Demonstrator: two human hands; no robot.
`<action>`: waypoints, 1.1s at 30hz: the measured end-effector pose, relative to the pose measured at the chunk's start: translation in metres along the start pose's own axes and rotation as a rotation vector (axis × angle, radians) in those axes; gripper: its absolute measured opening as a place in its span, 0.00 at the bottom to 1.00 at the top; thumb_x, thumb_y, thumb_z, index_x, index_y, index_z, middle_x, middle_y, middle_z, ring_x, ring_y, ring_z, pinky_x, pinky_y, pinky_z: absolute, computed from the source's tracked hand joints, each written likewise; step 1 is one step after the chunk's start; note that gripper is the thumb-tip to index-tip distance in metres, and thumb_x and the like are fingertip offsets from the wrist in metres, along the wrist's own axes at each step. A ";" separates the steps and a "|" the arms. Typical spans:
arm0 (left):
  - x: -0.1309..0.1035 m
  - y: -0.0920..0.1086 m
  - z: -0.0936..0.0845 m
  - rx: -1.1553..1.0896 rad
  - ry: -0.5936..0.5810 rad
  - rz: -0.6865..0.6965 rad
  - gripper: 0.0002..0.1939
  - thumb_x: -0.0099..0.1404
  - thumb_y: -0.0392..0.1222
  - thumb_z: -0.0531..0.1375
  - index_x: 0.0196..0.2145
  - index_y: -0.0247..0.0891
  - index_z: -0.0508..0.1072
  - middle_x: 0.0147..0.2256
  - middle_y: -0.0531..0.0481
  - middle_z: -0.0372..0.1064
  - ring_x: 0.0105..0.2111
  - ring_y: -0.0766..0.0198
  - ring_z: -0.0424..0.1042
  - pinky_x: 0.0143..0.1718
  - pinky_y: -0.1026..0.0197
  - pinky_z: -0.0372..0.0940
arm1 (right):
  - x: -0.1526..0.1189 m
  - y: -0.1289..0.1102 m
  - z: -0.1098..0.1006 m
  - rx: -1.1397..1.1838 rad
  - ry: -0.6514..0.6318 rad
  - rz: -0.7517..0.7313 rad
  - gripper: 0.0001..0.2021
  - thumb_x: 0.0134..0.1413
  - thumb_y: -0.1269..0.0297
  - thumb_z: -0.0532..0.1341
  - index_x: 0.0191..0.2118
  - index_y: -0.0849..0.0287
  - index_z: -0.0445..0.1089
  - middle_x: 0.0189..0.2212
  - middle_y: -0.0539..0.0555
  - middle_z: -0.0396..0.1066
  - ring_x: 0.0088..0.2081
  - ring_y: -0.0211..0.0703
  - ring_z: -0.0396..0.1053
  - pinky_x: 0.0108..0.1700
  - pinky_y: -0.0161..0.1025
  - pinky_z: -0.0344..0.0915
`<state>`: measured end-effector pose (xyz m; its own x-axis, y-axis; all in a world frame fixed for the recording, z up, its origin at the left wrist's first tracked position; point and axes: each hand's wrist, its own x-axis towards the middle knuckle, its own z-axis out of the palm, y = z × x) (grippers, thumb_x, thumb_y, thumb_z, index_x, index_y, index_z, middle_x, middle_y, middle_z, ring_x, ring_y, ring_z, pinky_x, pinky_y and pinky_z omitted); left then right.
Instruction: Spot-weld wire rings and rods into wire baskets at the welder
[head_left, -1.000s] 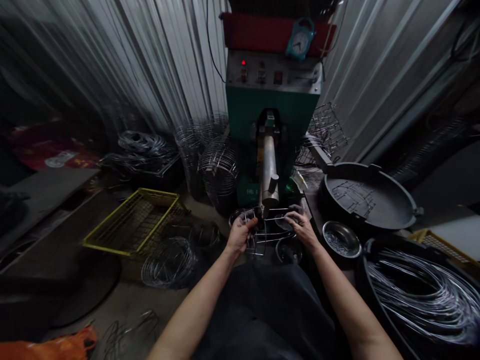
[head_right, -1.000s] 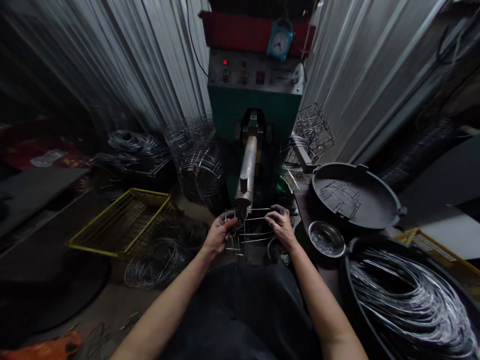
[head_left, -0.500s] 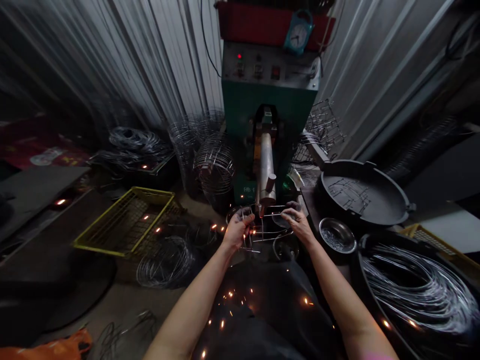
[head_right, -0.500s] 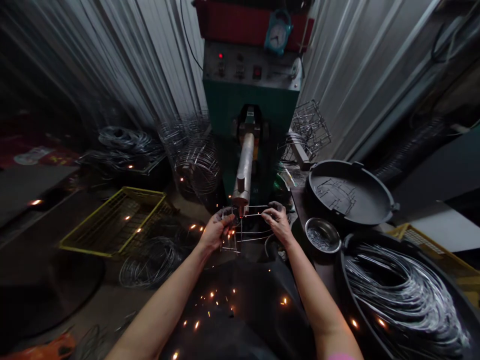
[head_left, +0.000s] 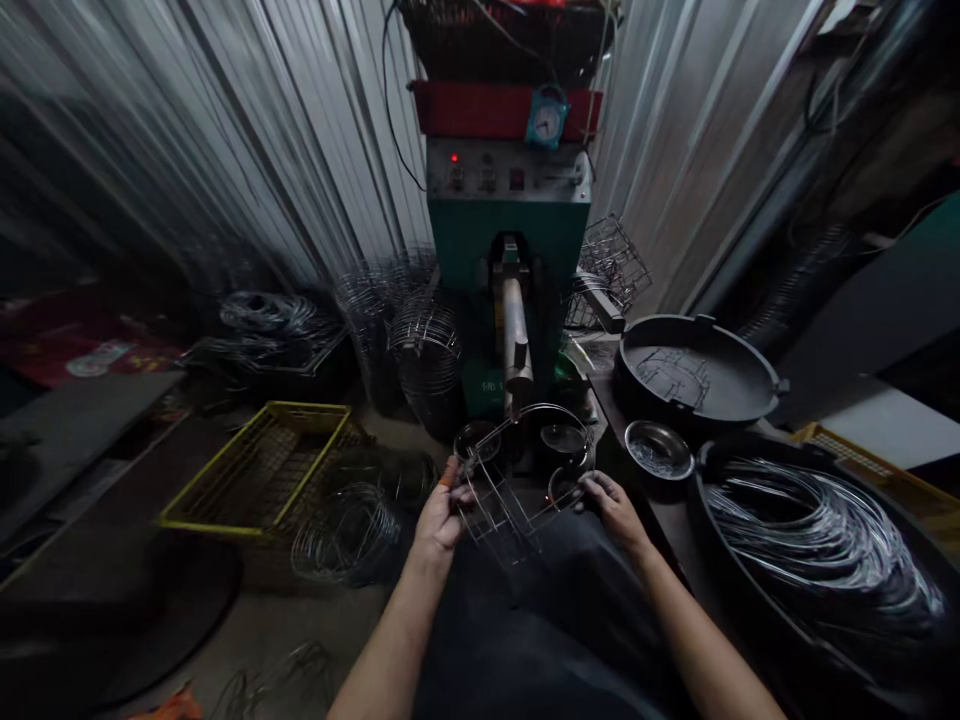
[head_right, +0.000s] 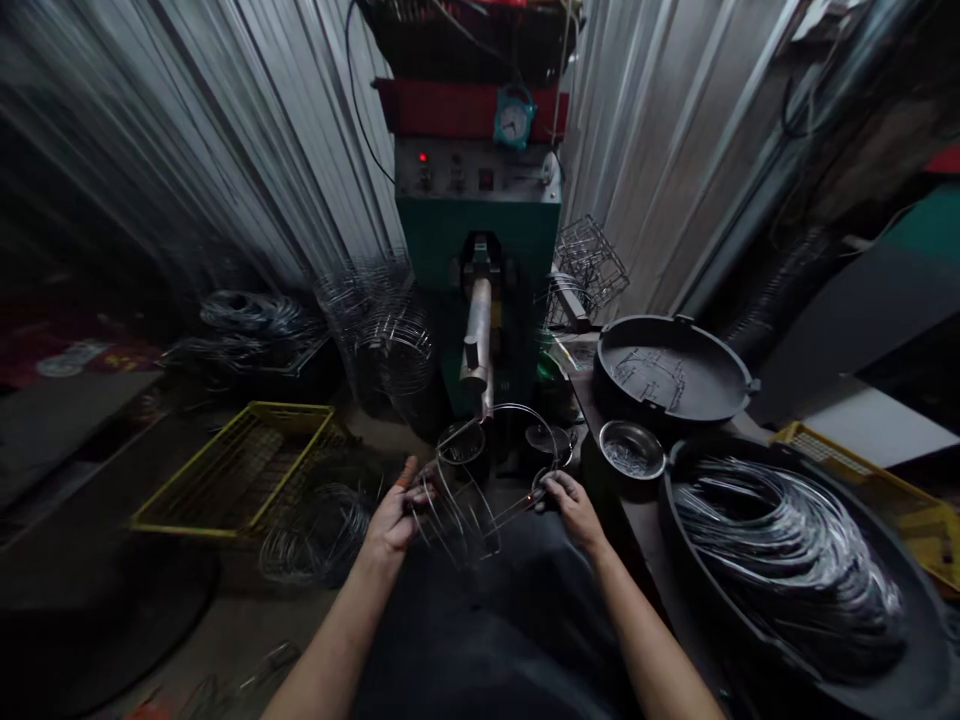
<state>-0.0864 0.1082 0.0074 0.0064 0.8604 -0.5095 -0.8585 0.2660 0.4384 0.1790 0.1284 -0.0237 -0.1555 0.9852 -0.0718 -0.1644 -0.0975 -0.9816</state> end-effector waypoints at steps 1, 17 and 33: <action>-0.005 -0.001 -0.003 0.003 -0.024 0.022 0.14 0.62 0.46 0.52 0.31 0.30 0.69 0.18 0.53 0.64 0.13 0.76 0.58 0.14 0.71 0.57 | -0.004 -0.002 0.007 0.080 0.012 0.013 0.11 0.46 0.56 0.61 0.29 0.59 0.66 0.22 0.48 0.67 0.21 0.34 0.64 0.26 0.33 0.62; -0.057 -0.067 -0.101 1.031 -0.375 0.669 0.18 0.56 0.44 0.58 0.44 0.37 0.70 0.37 0.42 0.71 0.39 0.57 0.70 0.42 0.54 0.64 | -0.047 0.014 0.049 0.293 0.036 0.103 0.13 0.41 0.56 0.65 0.30 0.58 0.65 0.24 0.48 0.68 0.25 0.37 0.67 0.31 0.35 0.64; -0.062 -0.055 -0.031 0.492 -0.166 0.312 0.21 0.49 0.42 0.63 0.42 0.35 0.66 0.23 0.53 0.68 0.23 0.67 0.68 0.26 0.64 0.64 | -0.013 -0.043 0.037 -0.991 -0.040 -0.629 0.14 0.48 0.55 0.59 0.40 0.54 0.69 0.42 0.57 0.64 0.45 0.49 0.62 0.47 0.46 0.58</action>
<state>-0.0549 0.0264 -0.0078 -0.0938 0.9759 -0.1970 -0.4953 0.1259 0.8595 0.1523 0.1149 0.0257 -0.3508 0.8138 0.4632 0.6041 0.5747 -0.5521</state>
